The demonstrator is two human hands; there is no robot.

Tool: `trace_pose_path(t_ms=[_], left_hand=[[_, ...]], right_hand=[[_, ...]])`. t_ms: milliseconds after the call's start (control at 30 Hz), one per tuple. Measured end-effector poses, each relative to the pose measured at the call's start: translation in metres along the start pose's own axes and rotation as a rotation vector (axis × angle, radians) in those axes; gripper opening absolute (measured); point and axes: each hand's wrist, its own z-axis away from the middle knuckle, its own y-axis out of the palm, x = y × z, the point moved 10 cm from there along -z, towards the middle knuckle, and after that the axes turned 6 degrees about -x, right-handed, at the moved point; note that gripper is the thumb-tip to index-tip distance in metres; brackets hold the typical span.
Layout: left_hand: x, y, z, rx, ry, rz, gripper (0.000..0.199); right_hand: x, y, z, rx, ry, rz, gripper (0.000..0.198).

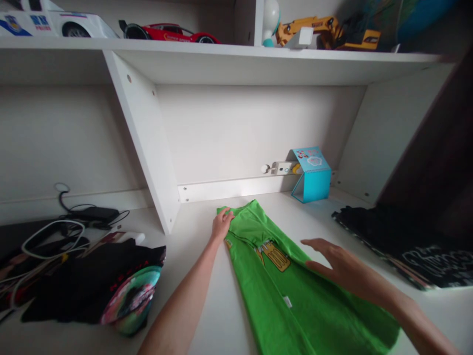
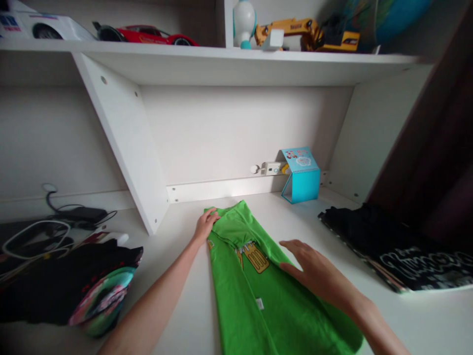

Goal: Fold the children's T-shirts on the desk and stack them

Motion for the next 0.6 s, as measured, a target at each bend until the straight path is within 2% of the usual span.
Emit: trace_pose_path(t_ms=[100,167,300,333,433,533,600], left_hand=[[-0.001,0.001,-0.001,0.006,0.017,-0.051,0.039],[-0.004,0.001,-0.001,0.007,0.028,-0.088,0.037],[-0.013,0.002,0.000,0.032,0.035,-0.158,0.031],[-0.017,0.003,0.001,0.043,0.035,-0.177,0.030],[-0.028,0.008,0.002,0.071,0.044,-0.239,0.033],[-0.037,0.013,-0.003,0.076,0.035,-0.294,0.039],[-0.042,0.018,-0.010,0.089,0.018,-0.308,0.035]], right_hand=[[-0.057,-0.004,0.045,-0.005,0.140,0.080,0.048],[-0.065,0.001,0.067,0.040,0.177,0.064,0.036],[-0.035,0.002,0.086,0.000,0.105,0.075,0.007],[-0.027,0.002,0.088,-0.023,0.079,0.083,0.005],[-0.009,0.001,0.093,-0.081,0.000,0.110,0.017],[0.001,-0.006,0.096,-0.136,-0.074,0.124,0.015],[0.009,-0.009,0.096,-0.117,-0.110,0.087,0.017]])
